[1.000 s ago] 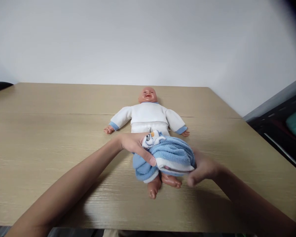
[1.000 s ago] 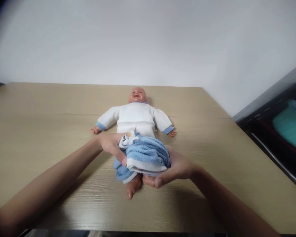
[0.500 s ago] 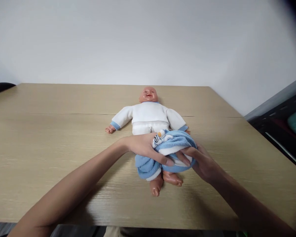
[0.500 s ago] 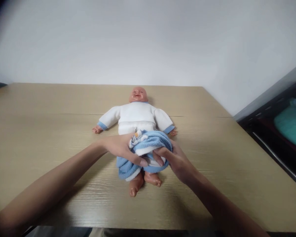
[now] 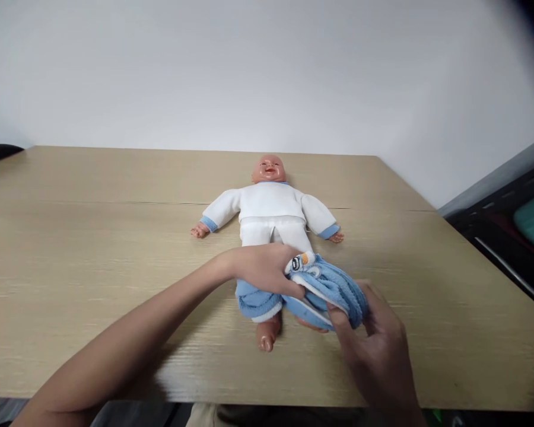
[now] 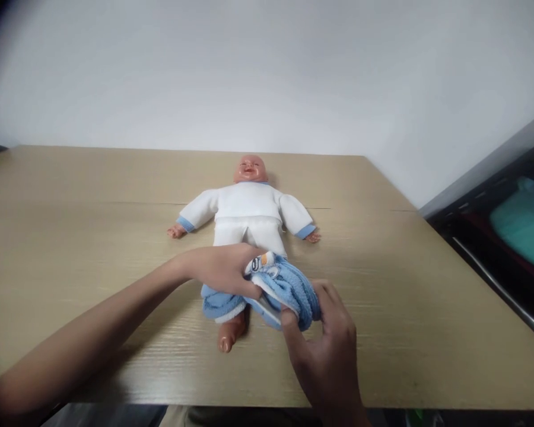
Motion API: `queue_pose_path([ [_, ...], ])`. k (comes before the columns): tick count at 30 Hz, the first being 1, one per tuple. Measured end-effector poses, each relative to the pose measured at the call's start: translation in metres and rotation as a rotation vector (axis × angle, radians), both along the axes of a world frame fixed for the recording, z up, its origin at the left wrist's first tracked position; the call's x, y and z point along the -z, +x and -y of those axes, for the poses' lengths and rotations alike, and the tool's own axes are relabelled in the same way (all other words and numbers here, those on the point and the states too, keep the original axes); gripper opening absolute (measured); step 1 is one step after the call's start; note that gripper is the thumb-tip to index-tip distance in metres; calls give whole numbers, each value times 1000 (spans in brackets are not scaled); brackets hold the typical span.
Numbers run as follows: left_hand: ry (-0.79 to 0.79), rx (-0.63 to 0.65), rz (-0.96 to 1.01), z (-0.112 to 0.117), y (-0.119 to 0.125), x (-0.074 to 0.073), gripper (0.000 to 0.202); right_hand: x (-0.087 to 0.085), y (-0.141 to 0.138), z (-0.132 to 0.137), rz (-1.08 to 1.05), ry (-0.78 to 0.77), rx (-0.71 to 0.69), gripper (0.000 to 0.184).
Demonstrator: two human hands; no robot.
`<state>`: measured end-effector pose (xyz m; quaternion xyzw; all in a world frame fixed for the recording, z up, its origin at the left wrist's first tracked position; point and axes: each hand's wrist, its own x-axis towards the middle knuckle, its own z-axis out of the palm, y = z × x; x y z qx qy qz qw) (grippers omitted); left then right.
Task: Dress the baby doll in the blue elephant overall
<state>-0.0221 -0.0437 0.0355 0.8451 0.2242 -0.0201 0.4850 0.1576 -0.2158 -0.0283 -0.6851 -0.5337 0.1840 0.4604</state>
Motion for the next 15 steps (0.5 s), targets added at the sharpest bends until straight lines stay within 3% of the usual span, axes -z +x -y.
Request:
queue_pose_path([
  [6, 201, -1, -96, 10, 3, 1, 27, 17, -7, 22, 27, -116, -65, 38],
  [11, 327, 57, -214, 13, 7, -2, 34, 24, -5, 33, 228, -99, 92, 30],
  [15, 366, 49, -300, 17, 8, -2, 37, 30, 3, 33, 311, 7, 42, 21],
])
